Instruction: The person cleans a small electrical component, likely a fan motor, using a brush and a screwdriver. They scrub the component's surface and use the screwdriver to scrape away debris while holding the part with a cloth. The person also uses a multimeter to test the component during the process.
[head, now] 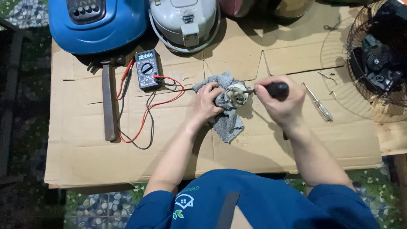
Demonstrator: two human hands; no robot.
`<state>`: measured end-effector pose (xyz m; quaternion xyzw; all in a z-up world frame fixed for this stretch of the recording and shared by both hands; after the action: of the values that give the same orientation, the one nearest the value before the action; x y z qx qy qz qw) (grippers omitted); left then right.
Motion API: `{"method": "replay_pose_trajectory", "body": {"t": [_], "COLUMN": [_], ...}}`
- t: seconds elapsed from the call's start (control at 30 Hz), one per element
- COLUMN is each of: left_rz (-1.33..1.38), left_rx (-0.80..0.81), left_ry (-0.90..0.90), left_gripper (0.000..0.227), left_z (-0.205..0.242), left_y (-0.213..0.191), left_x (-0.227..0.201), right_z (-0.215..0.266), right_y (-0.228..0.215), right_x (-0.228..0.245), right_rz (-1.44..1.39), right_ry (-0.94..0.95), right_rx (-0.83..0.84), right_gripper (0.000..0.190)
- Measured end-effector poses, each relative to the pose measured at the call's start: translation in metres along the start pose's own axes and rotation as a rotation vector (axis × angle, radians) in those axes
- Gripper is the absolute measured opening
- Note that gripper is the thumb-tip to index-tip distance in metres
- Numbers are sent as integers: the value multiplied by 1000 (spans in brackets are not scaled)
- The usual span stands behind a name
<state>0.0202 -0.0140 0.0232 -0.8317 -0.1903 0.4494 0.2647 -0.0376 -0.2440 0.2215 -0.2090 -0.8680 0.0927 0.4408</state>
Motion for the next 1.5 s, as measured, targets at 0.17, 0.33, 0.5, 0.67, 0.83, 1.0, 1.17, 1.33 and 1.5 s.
{"method": "replay_pose_trajectory", "body": {"t": [0.17,0.33,0.5,0.67,0.83,1.0,1.17,1.33,1.5], "left_rz": [19,23,31,11,0,-8,-25,-23,-9], "left_rx": [17,23,27,31,73,94,50,30,27], "left_ry": [6,4,13,3,-24,-44,6,21,30], "left_gripper": [63,64,65,66,67,66,65,65,61], "left_z": [0,-2,1,1,-6,-15,-15,-14,-15], "left_y": [-1,-2,2,6,18,18,13,14,8], "left_x": [1,1,4,6,13,8,3,3,-3], "right_z": [-37,-39,-53,-49,-49,-55,-60,-59,-60], "right_y": [6,21,22,35,36,39,42,43,50], "right_x": [27,14,24,24,11,4,11,10,12], "right_rz": [-245,-728,-872,-836,-827,-801,-777,-770,-702], "right_ry": [-111,-180,-266,-250,-150,-91,-114,-98,-110], "right_rx": [213,335,504,546,508,498,512,492,496], "right_gripper": [23,16,57,54,57,58,56,57,56]}}
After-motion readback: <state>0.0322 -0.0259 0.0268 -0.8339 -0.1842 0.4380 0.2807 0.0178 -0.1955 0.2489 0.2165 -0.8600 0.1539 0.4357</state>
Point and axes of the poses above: each hand's wrist, its own z-axis away from the middle knuckle, its own y-axis out of the palm, x = y × z, the point moved 4 cm from there along -z, towards the middle knuckle, and after that the axes turned 1 degree about -y, right-handed, at the moved point
